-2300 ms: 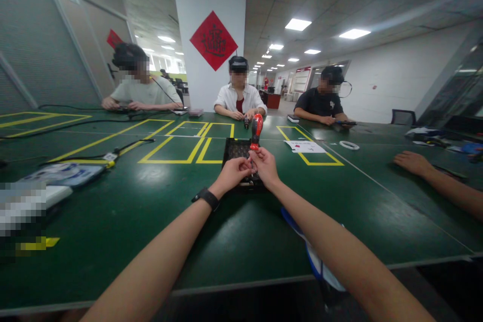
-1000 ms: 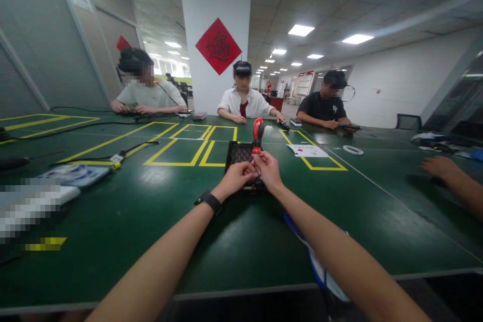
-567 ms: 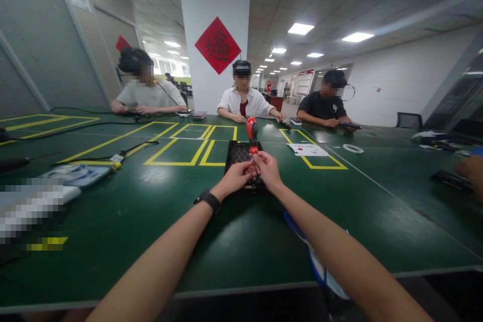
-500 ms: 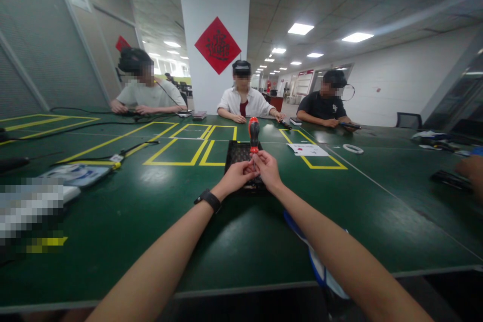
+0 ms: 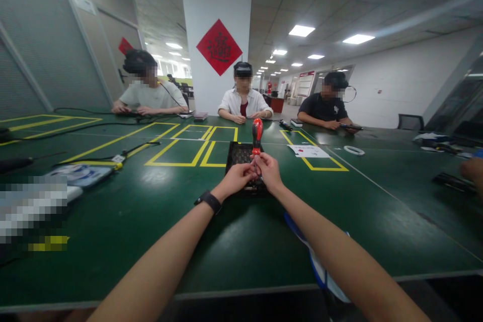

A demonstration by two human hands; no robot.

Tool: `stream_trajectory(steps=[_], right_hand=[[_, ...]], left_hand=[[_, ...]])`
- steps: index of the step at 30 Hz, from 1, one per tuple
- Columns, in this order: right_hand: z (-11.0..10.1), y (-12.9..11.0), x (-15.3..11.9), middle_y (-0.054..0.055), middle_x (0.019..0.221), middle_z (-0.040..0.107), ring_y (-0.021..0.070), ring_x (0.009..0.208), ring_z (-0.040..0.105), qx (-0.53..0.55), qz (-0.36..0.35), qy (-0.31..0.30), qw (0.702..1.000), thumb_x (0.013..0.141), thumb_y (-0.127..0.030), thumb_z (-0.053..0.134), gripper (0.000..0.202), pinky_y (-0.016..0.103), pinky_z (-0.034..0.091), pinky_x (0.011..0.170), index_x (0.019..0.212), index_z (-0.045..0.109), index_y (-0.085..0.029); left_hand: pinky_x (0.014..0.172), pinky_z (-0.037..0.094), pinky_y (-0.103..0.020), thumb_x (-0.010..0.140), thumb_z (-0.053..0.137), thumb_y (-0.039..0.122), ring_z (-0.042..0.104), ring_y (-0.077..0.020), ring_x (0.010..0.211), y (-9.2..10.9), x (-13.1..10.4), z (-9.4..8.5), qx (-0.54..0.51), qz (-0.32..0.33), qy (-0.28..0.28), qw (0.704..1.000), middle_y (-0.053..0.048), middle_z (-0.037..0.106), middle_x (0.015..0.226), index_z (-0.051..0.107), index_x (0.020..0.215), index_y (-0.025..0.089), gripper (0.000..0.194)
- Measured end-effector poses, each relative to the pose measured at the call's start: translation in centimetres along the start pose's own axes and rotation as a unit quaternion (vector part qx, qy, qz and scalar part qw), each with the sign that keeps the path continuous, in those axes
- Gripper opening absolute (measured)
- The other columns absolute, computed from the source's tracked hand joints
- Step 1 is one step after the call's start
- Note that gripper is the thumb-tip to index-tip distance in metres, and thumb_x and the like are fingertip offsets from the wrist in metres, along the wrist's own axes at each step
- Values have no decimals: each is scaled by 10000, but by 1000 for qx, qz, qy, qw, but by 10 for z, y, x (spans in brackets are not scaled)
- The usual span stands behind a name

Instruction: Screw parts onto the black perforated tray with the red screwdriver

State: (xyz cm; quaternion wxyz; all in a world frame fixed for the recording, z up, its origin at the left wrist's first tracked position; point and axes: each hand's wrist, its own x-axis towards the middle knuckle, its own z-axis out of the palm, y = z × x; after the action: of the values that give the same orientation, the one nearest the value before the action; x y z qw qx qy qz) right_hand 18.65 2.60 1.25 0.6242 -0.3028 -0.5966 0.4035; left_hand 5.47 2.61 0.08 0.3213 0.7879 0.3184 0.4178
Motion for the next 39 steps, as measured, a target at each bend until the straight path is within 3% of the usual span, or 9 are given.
stream_trajectory(steps=[7,13,19,26,29,32,34,36,39], right_hand=[[2,1,1,-20,614,573,41,395,403,16,-2,3,1000,709,-396,582,247,168,322,364,781,530,-165],[0,-3,-1,-18,634,569,42,381,370,25,24,-16,999,737,-409,539,282,183,336,340,865,577,-160],[0,-1,1,-2,612,570,63,485,470,-32,-20,7,999,736,-394,556,265,181,379,449,796,590,-138],[2,-5,0,-9,629,587,53,418,420,-11,3,8,1000,705,-404,584,266,189,351,405,781,567,-150],[0,-13,2,13,729,621,55,419,424,8,-6,-3,1000,740,-412,528,289,207,376,418,864,583,-157],[-5,-14,8,24,800,635,56,450,450,0,-38,32,999,765,-402,482,298,205,381,451,924,578,-169],[-12,-10,13,21,768,630,55,458,452,-21,-50,75,996,766,-389,472,285,194,364,451,905,575,-163],[-21,-2,18,14,712,617,57,451,445,-51,-46,118,991,762,-377,461,271,189,353,446,870,570,-154],[-36,12,22,25,699,610,82,498,490,-141,-12,183,973,762,-347,428,269,201,393,487,863,566,-139]], left_hand=[[576,434,-227,676,612,309,553,-118,587,-1,0,2,-29,-8,12,999,-18,618,653,590,742,111,210],[671,462,-262,729,551,274,609,-154,695,0,-1,1,-68,-10,-32,997,-54,661,753,603,817,106,197],[564,429,-218,672,620,326,560,-122,585,0,0,2,-2,-28,28,999,-26,628,656,594,751,110,231],[593,404,-209,753,517,319,534,-109,595,6,-2,1,56,-2,5,998,-16,609,648,590,709,113,223],[615,396,-209,789,462,303,522,-109,628,14,0,-2,101,21,44,994,-14,601,677,583,725,125,224],[669,399,-210,839,379,306,529,-107,700,17,4,-15,128,24,127,983,-11,598,757,548,819,149,232],[653,400,-210,886,247,305,516,-100,671,11,5,-29,175,-41,218,959,-8,576,737,503,899,158,295],[632,393,-213,901,176,304,515,-107,689,-1,3,-45,263,-147,290,908,-19,569,777,476,926,168,330],[658,392,-260,885,230,260,536,-160,780,-25,-6,-65,293,-206,295,886,-78,582,833,485,869,145,280]])
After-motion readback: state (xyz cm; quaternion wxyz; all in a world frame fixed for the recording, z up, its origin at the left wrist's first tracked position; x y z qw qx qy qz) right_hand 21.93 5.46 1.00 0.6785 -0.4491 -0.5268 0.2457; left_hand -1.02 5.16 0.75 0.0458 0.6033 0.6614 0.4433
